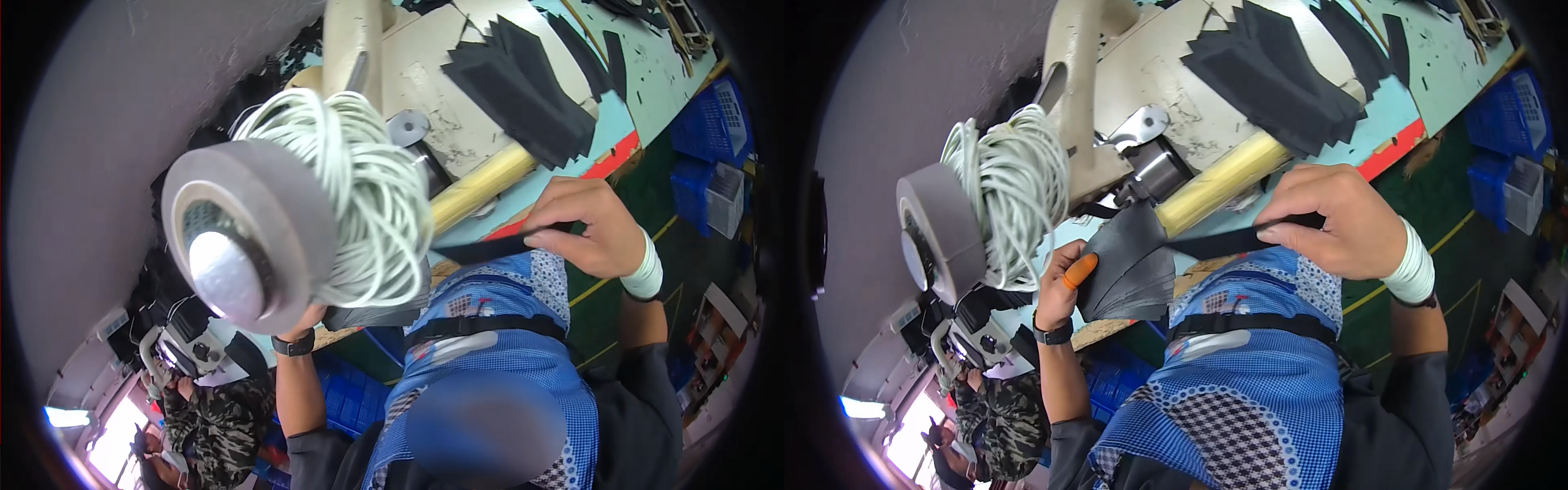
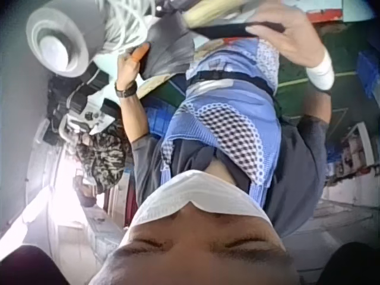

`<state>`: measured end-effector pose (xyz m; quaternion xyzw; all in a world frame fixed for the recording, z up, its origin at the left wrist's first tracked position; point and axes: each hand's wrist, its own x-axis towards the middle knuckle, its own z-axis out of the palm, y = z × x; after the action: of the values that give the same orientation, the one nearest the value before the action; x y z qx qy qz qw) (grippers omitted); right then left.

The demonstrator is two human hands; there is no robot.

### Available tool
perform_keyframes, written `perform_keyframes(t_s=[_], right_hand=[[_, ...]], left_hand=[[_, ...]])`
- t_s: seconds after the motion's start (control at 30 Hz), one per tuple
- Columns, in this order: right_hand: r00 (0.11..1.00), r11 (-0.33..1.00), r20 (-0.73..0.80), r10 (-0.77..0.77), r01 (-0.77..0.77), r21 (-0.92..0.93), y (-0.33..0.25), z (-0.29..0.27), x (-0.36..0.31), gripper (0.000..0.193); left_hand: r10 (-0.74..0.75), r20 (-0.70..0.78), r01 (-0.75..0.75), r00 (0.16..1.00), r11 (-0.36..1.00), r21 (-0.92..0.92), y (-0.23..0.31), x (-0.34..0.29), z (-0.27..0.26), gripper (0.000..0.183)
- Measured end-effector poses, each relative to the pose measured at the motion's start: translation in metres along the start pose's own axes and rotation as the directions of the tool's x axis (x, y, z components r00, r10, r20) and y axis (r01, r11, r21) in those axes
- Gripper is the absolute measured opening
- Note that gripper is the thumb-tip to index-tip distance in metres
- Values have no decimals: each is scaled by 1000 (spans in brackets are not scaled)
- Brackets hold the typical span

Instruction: The person trims the edges of shoe parts using a skiving machine, cuts a piece with scissors, stacks the shoe parts together, and secures the bundle with a band.

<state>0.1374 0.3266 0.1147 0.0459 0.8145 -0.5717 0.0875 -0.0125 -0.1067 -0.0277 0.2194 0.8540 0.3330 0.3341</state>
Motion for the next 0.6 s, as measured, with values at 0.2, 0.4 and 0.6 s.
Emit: perform_keyframes(t_s=[0.2,0.4,0.6], right_hand=[[959,940,44,-279,282,-191,19,37,52,13],[985,844,-72,-154,93,-529,16,67,28,20],[999,1000,-49,-7,6,-21,-2,10,5,13]], left_hand=[[22,-73,-29,997,995,-96,54,11,15,26],[-134,139,155,981,976,-154,125,52,28,26],[-136,211,231,968,814,-533,85,7,-24,19]])
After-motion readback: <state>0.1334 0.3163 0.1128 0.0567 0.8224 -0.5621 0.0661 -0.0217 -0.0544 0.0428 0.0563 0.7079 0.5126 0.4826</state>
